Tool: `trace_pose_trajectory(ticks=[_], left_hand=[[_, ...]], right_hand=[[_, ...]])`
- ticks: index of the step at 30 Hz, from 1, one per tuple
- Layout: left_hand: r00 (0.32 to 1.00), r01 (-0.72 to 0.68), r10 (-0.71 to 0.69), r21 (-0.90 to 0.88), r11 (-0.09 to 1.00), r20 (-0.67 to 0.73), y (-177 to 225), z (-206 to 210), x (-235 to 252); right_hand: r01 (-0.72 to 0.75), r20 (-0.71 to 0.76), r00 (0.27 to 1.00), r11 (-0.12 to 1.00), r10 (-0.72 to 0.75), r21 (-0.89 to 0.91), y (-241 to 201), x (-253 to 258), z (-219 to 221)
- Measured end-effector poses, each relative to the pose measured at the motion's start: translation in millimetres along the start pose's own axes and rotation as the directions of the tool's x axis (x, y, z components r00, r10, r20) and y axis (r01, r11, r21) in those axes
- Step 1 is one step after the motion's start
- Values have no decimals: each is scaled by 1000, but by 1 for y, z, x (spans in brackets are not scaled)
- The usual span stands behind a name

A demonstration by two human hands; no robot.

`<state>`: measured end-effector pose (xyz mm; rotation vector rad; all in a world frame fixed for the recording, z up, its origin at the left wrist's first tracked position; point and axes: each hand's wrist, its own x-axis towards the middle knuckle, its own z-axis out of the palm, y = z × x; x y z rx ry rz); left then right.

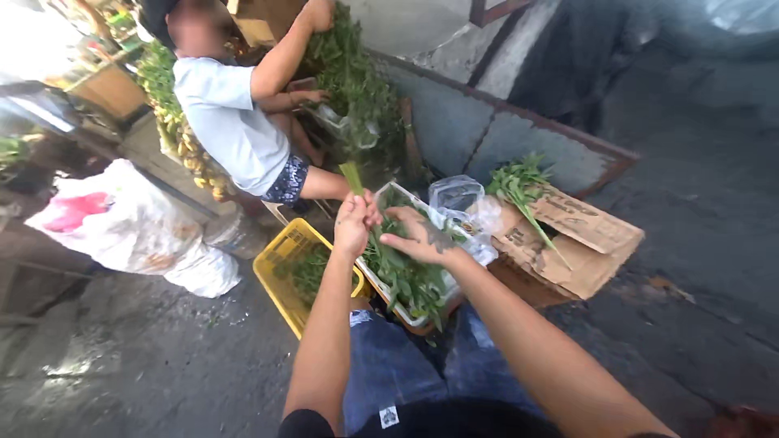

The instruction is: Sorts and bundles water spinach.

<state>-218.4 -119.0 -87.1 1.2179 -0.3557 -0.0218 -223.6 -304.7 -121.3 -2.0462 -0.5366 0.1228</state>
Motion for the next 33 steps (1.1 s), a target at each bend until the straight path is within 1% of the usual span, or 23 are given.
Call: trace_pose_trajectory(ticks=[1,3,4,6,8,10,12,14,16,17,20,22,25,26,28,30,31,32,33], left_hand=[[1000,23,-22,107,994,-4,-1,-4,2],[996,74,-86,331,941,22,-5,-9,1],[992,75,-109,421,904,57,-9,-12,0],[980,47,-144,548,835,135,-17,-13,-3],[961,17,-179,602,798,211,-26,-12,-5],[946,26,-209,582,813,249,-34,-13,-6],[926,74,-256,531,844,278,-37,-15,-5],[893,178,-340,462,869,295,-34,-19,-4],[852,290,-422,391,873,310,-37,-22,-8],[841,312,-423,337,888,338,-42,-24,-10],[867,278,-324,170,945,379,-56,-25,0],[889,247,-292,167,954,353,-60,-29,8],[947,173,-247,319,932,206,-43,-43,9],[960,165,-235,369,915,154,-34,-49,6],[973,191,-229,467,864,26,-19,-60,-3],[973,213,-228,560,801,-46,-9,-81,-9],[967,226,-253,617,754,-45,-7,-89,-15],[949,247,-312,709,660,-40,-5,-95,-20],[914,270,-403,817,510,-50,-3,-97,-26]], right_hand=[[5,-80,997,1000,-3,20,-2,1,-7],[44,-212,977,992,-18,116,-11,4,-21],[71,-239,971,982,-27,175,-15,5,-27],[141,-241,968,952,-75,272,-21,10,-35],[205,-248,960,933,-132,296,-18,14,-36],[230,-278,947,944,-161,236,-7,17,-31],[207,-250,956,955,-152,211,1,19,-31],[199,-196,967,964,-163,177,4,22,-34],[237,-142,966,960,-217,146,10,23,-36],[254,-117,964,956,-238,149,12,24,-38],[308,-50,951,932,-304,194,13,41,-48],[307,8,948,921,-318,238,13,54,-55],[228,93,961,940,-259,256,17,64,-71],[200,83,971,950,-225,238,23,63,-75],[124,29,991,980,-130,154,38,54,-83],[10,-8,1000,991,-9,137,55,49,-78],[-88,13,996,982,87,169,67,44,-69],[-186,50,982,962,180,202,82,40,-56],[-289,101,957,927,272,239,94,35,-40]])
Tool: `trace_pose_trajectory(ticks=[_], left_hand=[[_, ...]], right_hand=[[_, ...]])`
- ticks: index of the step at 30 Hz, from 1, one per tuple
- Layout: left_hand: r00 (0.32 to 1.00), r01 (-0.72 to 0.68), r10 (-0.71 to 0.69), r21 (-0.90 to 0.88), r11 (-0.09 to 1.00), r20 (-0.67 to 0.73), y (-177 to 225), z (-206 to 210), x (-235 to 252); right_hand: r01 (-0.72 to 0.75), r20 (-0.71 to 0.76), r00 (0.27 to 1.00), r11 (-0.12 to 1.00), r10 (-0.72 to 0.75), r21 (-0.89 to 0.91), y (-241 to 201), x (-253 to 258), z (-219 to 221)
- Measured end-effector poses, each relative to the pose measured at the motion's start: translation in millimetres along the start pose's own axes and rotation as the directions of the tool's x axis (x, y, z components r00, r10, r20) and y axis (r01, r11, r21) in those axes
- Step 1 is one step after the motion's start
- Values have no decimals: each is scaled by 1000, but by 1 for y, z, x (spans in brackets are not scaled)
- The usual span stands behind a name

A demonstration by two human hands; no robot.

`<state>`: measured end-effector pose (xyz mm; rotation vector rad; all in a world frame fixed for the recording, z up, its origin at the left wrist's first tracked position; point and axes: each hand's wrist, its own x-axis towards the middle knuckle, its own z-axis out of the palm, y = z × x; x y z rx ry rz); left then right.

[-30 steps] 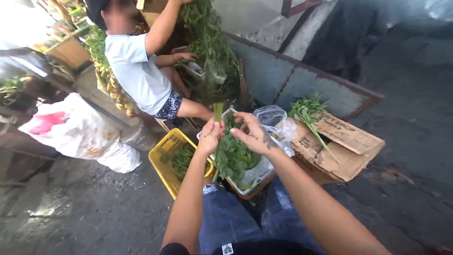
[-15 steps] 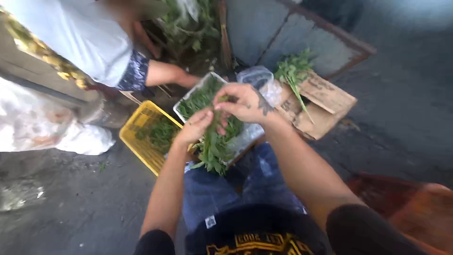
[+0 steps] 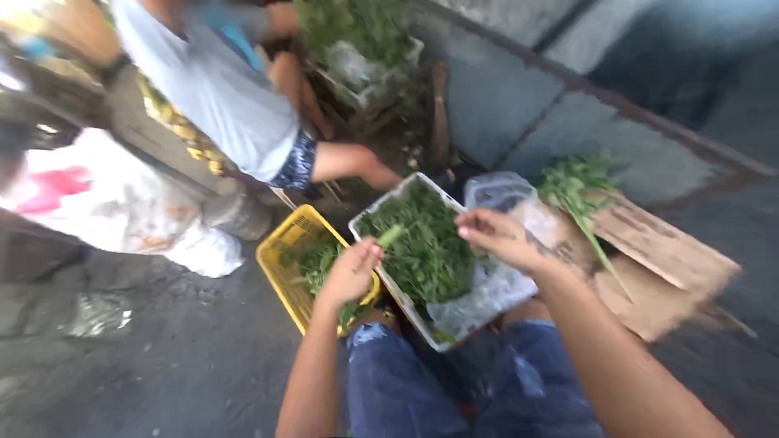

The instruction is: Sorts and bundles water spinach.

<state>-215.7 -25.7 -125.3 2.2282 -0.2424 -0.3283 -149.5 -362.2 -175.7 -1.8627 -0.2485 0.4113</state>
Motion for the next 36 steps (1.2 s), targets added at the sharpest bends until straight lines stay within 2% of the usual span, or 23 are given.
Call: trace_pose_trajectory(ticks=[1,3,5,6,8,9,11,12,14,16,18,21,23,26,28,30,32,33,34,35,36], left_hand=[[993,76,-92,190,979,78,-2,4,-6],[925,183,-323,510,841,201,-9,26,-14],[835,211,-470,620,755,288,-15,60,-29],[810,189,-483,632,752,333,-16,74,-38],[821,73,-372,567,820,433,-21,104,-57],[850,3,-239,450,893,469,-26,119,-68],[875,-62,0,111,992,485,-33,146,-85],[889,-60,57,-6,998,453,-34,155,-89],[934,-35,64,-88,995,353,-31,161,-95],[966,-20,52,-128,992,254,-28,157,-101],[986,-23,45,-136,990,161,-27,144,-103],[994,-22,32,-94,995,104,-29,137,-110],[996,8,-9,10,1000,85,-33,134,-108],[999,-5,14,184,983,-45,-36,118,-93],[977,-73,121,256,964,-178,-34,107,-81],[915,-158,254,302,940,-313,-30,94,-63],[824,-259,344,242,935,-449,-33,87,-41],[778,-317,349,153,936,-522,-38,89,-31],[737,-382,326,34,924,-592,-43,94,-20],[714,-428,273,-94,899,-644,-48,100,-10],[714,-449,182,-242,860,-676,-50,108,-3]], right_hand=[[-93,25,995,994,92,62,15,-3,16],[-238,59,971,955,231,177,44,-16,58],[-394,151,917,898,369,196,82,-41,104],[-476,204,874,861,441,179,101,-53,126],[-608,293,775,787,560,106,138,-75,158],[-628,323,746,776,582,52,152,-82,166],[-584,371,757,812,539,13,160,-92,165],[-547,355,794,835,495,59,156,-93,160],[-531,254,840,821,479,210,149,-96,149],[-573,144,816,750,560,330,144,-102,139],[-610,86,773,697,629,377,137,-101,130],[-668,84,726,670,683,324,131,-106,122],[-691,80,703,654,706,308,139,-100,123],[-699,69,695,649,716,301,150,-85,127],[-701,61,685,634,726,327,155,-78,128],[-677,65,686,604,724,421,157,-66,124],[-612,59,707,568,705,551,158,-49,117],[-563,39,735,576,677,593,161,-36,114],[-537,7,759,622,650,570,165,-23,112],[-536,-45,788,720,614,442,170,-10,113],[-537,-76,827,822,557,187,177,1,114]])
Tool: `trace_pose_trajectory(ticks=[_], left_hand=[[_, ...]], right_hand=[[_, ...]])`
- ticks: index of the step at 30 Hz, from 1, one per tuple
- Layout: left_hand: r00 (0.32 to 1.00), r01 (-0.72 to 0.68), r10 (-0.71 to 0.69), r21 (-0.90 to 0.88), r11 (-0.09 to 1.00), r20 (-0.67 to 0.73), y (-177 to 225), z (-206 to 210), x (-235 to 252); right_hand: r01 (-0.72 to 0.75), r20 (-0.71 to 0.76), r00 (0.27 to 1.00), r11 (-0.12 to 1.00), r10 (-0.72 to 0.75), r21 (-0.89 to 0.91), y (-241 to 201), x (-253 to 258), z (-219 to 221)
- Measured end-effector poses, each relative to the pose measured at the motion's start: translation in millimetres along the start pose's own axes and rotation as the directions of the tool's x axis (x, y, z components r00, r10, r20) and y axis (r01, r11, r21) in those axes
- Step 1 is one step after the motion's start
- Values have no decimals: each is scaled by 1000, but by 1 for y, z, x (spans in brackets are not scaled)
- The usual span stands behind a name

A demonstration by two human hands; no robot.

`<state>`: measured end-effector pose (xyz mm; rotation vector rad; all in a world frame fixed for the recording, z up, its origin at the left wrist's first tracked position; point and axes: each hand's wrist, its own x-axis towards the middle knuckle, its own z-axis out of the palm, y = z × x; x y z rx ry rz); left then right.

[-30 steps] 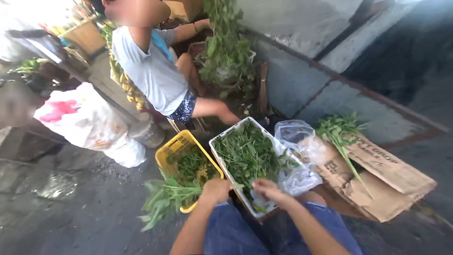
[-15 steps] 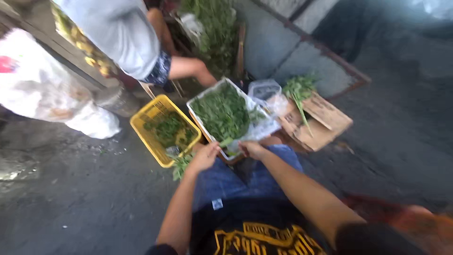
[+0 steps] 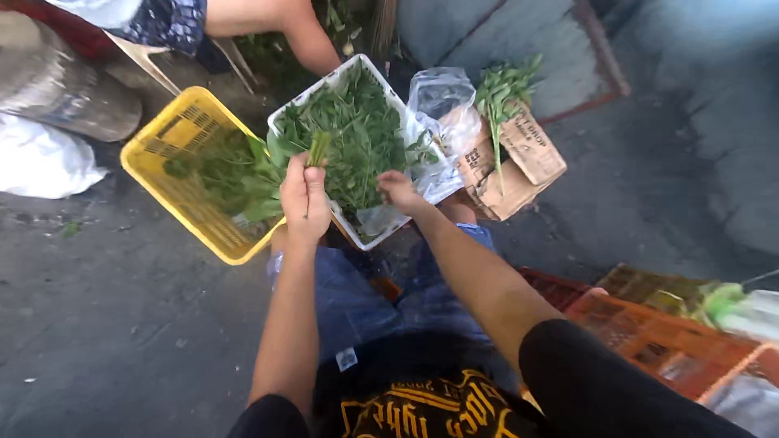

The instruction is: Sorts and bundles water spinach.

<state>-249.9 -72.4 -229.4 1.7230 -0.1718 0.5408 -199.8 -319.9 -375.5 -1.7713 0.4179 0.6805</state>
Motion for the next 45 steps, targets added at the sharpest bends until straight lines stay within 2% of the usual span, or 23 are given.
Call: trace_pose_trajectory(ticks=[1,2,3,4,5,6,10,12,13,17,19,20,21,23,25,27,29,31,33,36,39,43,45], left_hand=[[995,86,-92,-141,986,-40,-6,7,0],[980,172,-194,-288,942,-51,-11,11,0],[953,261,-301,-414,872,-35,-16,14,-1],[918,344,-397,-512,787,6,-23,14,-4],[880,405,-472,-583,704,41,-30,13,-7],[845,448,-530,-640,624,74,-37,11,-10],[685,568,-706,-737,366,178,-67,0,-6],[649,577,-741,-747,331,173,-81,-6,-4],[653,565,-740,-756,330,165,-88,-9,-1],[707,499,-695,-788,361,128,-92,-13,11],[742,489,-658,-774,402,126,-85,-15,13],[761,489,-635,-762,425,133,-79,-15,12],[772,497,-618,-747,441,148,-71,-15,9],[787,519,-588,-713,470,186,-51,-10,3],[814,507,-550,-691,516,187,-37,-2,6],[831,506,-518,-665,550,204,-21,8,6],[838,515,-494,-639,572,233,-5,17,5],[838,526,-479,-619,583,261,12,27,5],[846,509,-469,-643,572,253,28,34,7],[857,483,-458,-675,558,235,52,37,9],[855,477,-487,-637,606,178,72,42,6],[849,483,-518,-548,683,102,85,51,0],[862,468,-498,-531,707,96,87,55,-4]], right_hand=[[79,34,997,949,-72,-306,0,12,2],[147,97,989,814,-112,-562,1,23,5],[186,160,982,660,-101,-728,4,35,9],[184,200,979,512,-24,-839,4,43,14],[176,225,970,383,87,-907,-2,47,20],[214,243,968,299,63,-930,4,55,24],[381,335,911,180,-241,-907,4,78,19],[440,329,851,213,-409,-872,-11,75,9],[474,305,804,241,-510,-847,-22,73,0],[571,65,589,358,-805,-739,-91,40,-44],[565,-29,505,356,-862,-744,-134,15,-65],[538,-25,508,340,-861,-771,-153,4,-73],[504,-15,548,345,-836,-792,-167,-7,-79],[503,-51,606,432,-794,-749,-186,-31,-86],[573,-104,606,523,-789,-631,-211,-53,-88],[645,-106,655,627,-748,-435,-226,-81,-81],[679,-3,709,685,-705,-264,-236,-108,-70],[694,141,718,685,-682,-223,-239,-135,-58],[700,232,711,640,-664,-315,-238,-166,-42],[735,249,672,586,-698,-342,-221,-190,-15],[740,178,645,549,-744,-387,-193,-195,3],[766,48,506,423,-861,-484,-164,-196,10],[757,18,460,382,-888,-530,-158,-204,10]])
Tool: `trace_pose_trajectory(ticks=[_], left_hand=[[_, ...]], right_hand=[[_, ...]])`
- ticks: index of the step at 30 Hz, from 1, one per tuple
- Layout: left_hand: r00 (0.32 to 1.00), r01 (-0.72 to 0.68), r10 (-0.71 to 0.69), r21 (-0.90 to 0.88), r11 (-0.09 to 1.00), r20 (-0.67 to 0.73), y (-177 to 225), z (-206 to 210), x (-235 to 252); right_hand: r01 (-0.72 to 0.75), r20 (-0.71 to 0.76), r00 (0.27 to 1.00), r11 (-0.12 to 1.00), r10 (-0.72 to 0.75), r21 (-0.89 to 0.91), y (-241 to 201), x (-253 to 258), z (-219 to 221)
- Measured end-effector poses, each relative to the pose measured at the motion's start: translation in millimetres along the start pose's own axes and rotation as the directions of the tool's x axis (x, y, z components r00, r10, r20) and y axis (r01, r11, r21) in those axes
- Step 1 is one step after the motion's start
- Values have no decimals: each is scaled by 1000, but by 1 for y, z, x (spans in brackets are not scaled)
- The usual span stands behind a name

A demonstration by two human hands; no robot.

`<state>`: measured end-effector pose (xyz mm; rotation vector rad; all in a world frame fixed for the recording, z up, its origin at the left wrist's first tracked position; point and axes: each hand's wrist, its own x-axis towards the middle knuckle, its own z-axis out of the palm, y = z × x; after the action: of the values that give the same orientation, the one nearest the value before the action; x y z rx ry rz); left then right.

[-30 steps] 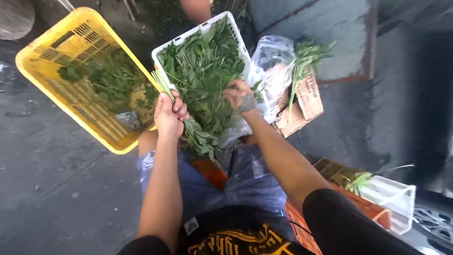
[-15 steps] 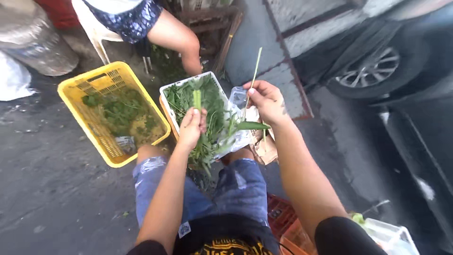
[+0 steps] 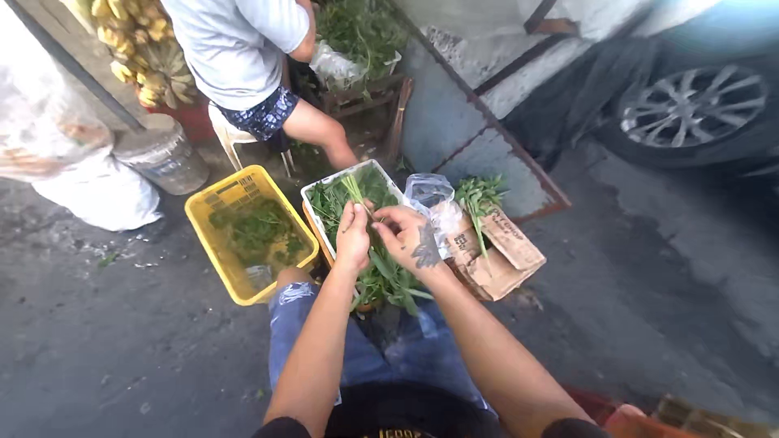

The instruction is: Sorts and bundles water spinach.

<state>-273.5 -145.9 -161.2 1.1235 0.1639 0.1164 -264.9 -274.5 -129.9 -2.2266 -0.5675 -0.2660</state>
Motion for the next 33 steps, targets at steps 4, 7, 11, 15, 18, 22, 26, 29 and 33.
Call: trace_pose_trajectory(ticks=[4,7,11,15,18,22,26,29,33], left_hand=[[1000,-15,15,11,1000,-11,2,14,-5],[1000,-2,2,-18,1000,-24,4,24,-6],[1000,-9,9,7,1000,6,9,24,-2],[1000,-9,10,-48,999,14,11,13,-2],[1000,-7,8,-89,996,19,18,11,-2],[999,-6,7,-15,1000,45,15,18,-2],[999,-25,28,-131,991,23,21,14,15],[998,-51,57,-165,985,33,32,8,24],[997,-62,68,-143,988,43,45,5,31]], right_hand=[[-61,-37,997,997,62,43,-1,-10,3],[-94,-26,995,992,97,90,5,-12,3],[-207,93,977,956,192,209,8,-12,-5],[-289,274,937,923,217,256,19,-20,-10],[-326,267,931,895,248,305,23,-25,-6],[-284,201,953,904,228,321,29,-26,0],[-286,333,927,899,172,332,45,-33,-8],[-318,443,886,873,135,370,61,-43,-12],[-331,473,870,874,137,355,71,-50,-16]])
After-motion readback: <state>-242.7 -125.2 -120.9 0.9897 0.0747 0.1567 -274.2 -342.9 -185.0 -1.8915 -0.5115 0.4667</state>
